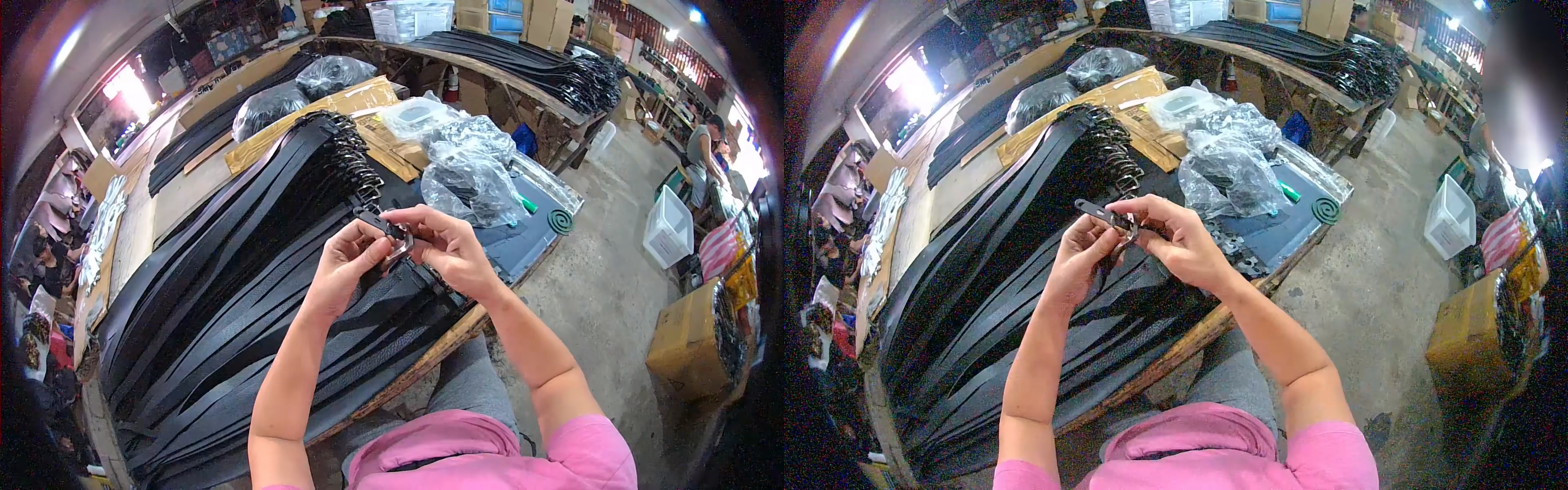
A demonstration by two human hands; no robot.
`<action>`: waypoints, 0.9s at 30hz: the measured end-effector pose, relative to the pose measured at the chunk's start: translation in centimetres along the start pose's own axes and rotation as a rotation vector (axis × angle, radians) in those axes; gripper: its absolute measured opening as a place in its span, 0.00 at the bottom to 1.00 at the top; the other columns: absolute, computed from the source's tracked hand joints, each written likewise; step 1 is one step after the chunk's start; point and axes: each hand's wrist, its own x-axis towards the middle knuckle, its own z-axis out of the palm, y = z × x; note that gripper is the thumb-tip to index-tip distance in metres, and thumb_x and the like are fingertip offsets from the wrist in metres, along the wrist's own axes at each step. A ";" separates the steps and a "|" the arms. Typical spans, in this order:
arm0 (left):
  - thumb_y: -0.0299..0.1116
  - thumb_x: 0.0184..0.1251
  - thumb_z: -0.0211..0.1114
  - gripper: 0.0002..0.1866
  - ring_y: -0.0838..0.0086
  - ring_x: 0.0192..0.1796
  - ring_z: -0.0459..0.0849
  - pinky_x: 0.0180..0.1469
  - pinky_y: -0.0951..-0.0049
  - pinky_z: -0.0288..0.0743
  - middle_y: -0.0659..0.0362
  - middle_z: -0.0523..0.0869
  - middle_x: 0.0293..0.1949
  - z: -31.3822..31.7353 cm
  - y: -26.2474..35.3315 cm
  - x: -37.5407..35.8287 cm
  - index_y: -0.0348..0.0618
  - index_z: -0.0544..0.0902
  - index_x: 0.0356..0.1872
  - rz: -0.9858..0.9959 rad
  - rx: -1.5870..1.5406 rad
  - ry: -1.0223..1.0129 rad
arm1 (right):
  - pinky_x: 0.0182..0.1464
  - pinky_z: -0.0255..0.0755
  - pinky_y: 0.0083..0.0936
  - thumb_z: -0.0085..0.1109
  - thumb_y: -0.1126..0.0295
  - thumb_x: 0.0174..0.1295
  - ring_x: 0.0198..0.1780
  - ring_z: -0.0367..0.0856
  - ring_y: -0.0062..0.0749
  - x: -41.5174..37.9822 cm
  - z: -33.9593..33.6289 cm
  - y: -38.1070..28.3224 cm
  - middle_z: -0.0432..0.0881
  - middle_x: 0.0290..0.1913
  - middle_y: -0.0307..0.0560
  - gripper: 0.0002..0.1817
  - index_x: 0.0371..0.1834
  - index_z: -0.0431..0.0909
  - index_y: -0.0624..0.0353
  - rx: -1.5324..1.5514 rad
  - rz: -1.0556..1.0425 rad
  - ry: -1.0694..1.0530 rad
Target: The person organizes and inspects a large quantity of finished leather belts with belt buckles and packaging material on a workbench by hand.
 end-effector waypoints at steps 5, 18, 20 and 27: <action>0.28 0.62 0.65 0.05 0.83 0.35 0.78 0.38 0.81 0.73 0.62 0.83 0.34 0.1 -0.1 0.0 0.40 0.78 0.36 0.001 -0.001 -0.018 | 0.53 0.70 0.21 0.48 0.88 0.58 0.47 0.78 0.22 -0.2 -0.3 -0.3 0.80 0.45 0.41 0.21 0.56 0.73 0.65 0.014 -0.007 -0.032; 0.28 0.62 0.66 0.06 0.84 0.34 0.78 0.36 0.82 0.73 0.64 0.83 0.33 0.7 -0.1 -0.2 0.40 0.80 0.37 -0.040 0.023 -0.072 | 0.49 0.69 0.15 0.52 0.86 0.59 0.47 0.75 0.16 -0.7 -1.4 -1.0 0.78 0.45 0.38 0.18 0.52 0.76 0.64 -0.030 0.029 -0.085; 0.29 0.61 0.67 0.06 0.84 0.34 0.78 0.36 0.82 0.73 0.65 0.83 0.33 0.4 -0.4 -0.1 0.41 0.80 0.37 -0.026 0.039 -0.108 | 0.48 0.68 0.17 0.52 0.87 0.57 0.45 0.74 0.18 -0.7 -1.4 -1.3 0.78 0.42 0.38 0.18 0.51 0.77 0.64 -0.057 0.015 -0.091; 0.29 0.59 0.69 0.07 0.85 0.34 0.79 0.35 0.83 0.74 0.65 0.82 0.33 0.2 -0.5 -0.6 0.42 0.80 0.37 -0.067 0.018 -0.098 | 0.42 0.65 0.21 0.54 0.87 0.51 0.37 0.70 0.24 -1.0 -2.4 -1.4 0.74 0.32 0.41 0.20 0.49 0.80 0.61 -0.491 -0.150 -0.156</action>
